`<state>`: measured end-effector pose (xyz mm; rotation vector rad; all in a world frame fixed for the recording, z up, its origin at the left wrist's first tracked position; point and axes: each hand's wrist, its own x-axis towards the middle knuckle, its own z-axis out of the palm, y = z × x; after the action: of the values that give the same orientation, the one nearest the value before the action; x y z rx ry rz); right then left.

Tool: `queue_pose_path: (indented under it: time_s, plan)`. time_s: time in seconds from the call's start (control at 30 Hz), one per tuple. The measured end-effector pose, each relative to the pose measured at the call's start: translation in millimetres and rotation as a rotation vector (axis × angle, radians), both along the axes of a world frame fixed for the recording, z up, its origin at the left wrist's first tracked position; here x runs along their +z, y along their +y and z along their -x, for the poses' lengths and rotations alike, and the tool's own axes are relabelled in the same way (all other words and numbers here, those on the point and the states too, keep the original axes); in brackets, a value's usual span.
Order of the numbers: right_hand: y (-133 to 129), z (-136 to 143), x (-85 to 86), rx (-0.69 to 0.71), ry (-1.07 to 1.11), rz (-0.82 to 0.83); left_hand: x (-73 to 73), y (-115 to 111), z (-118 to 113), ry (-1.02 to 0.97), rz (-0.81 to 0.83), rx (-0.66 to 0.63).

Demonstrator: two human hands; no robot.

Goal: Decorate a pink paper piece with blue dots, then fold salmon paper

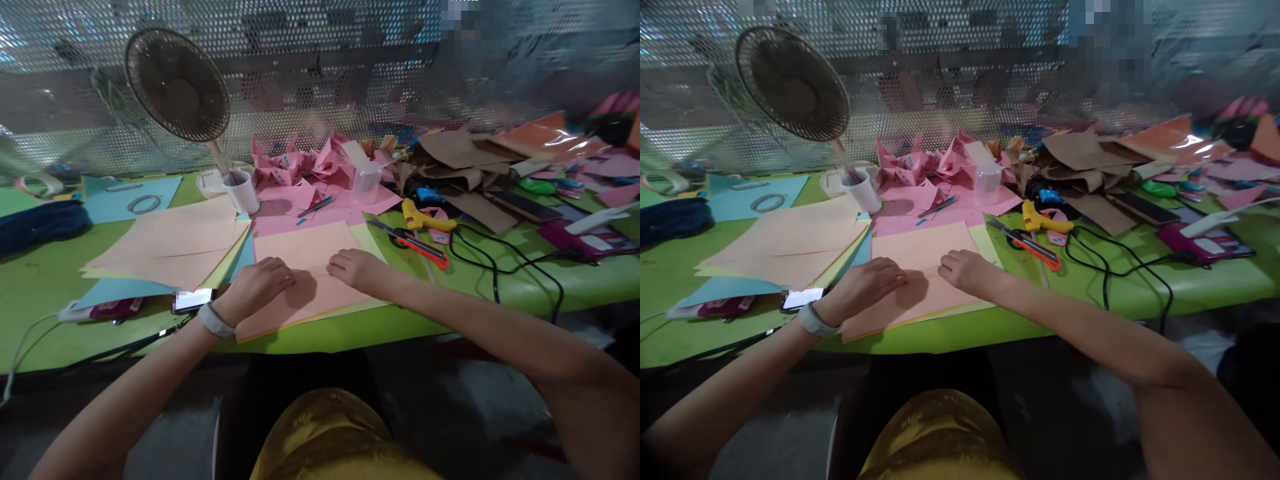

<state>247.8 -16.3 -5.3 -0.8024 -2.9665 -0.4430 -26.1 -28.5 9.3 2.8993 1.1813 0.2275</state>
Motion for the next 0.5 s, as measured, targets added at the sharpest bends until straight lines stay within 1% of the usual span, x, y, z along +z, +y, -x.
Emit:
queue_pose_path:
  time_s: [0.17, 0.27, 0.4, 0.5]
  plan:
    - [-0.6, -2.1, -2.9, 0.078, -0.036, -0.112, -0.2, 1.3, 1.6, 0.037, -0.055, -0.064]
    - [-1.0, -3.2, -5.1, 0.083, -0.018, -0.157, -0.6, -0.6, -0.8, 0.052, -0.097, -0.067]
    - [-0.1, -5.3, -9.0, 0.102, 0.016, -0.211, -3.5, -2.1, -3.5, 0.127, -0.149, -0.087]
    - [1.5, -6.4, -10.8, 0.096, 0.046, -0.203, -5.9, -2.7, -3.1, 0.172, -0.157, -0.105]
